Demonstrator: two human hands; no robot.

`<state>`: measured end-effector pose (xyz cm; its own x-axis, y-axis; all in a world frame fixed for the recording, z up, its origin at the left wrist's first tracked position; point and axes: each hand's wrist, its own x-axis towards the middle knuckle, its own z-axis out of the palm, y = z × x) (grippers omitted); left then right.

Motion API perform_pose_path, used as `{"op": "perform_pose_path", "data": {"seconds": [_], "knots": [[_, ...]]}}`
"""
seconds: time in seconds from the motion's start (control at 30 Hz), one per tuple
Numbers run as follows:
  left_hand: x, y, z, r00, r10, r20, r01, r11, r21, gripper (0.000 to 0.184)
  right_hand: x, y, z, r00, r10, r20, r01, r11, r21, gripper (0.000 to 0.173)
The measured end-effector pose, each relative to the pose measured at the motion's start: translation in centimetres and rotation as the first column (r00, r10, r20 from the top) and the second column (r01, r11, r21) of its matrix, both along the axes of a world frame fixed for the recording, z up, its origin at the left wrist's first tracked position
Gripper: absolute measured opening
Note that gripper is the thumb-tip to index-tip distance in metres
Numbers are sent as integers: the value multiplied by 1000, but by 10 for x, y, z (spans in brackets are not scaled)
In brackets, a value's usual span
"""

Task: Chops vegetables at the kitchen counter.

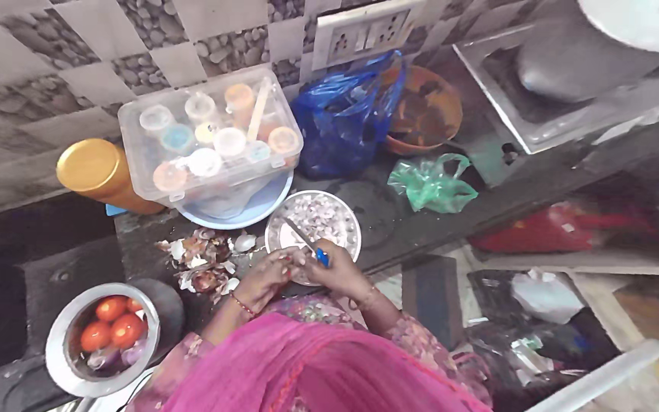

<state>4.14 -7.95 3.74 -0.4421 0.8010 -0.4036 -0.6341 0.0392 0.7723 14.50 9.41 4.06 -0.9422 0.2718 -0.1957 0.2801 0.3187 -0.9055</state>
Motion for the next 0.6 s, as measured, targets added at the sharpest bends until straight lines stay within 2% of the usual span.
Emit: {"op": "perform_pose_path", "data": {"seconds": [0.1, 0.23, 0.33, 0.5, 0.6], "knots": [[-4, 2, 2, 971, -74, -228, 68, 997, -33, 43, 5, 8, 11, 997, -3, 79, 22, 970, -242, 24], [-4, 11, 3, 929, -90, -359, 85, 996, -31, 44, 9, 14, 19, 996, 14, 85, 13, 950, -311, 19], [-4, 16, 2, 937, -79, -340, 80, 997, -12, 40, 11, 14, 21, 999, -12, 49, 29, 933, -360, 18], [-4, 22, 1, 984, -23, -174, 33, 998, 59, 29, 15, 19, 17, 992, -123, -21, 105, 917, -384, 26], [-6, 27, -3, 991, -13, -130, 23, 997, 78, 29, 22, 26, 11, 994, -107, -15, 90, 897, -432, 22]]}}
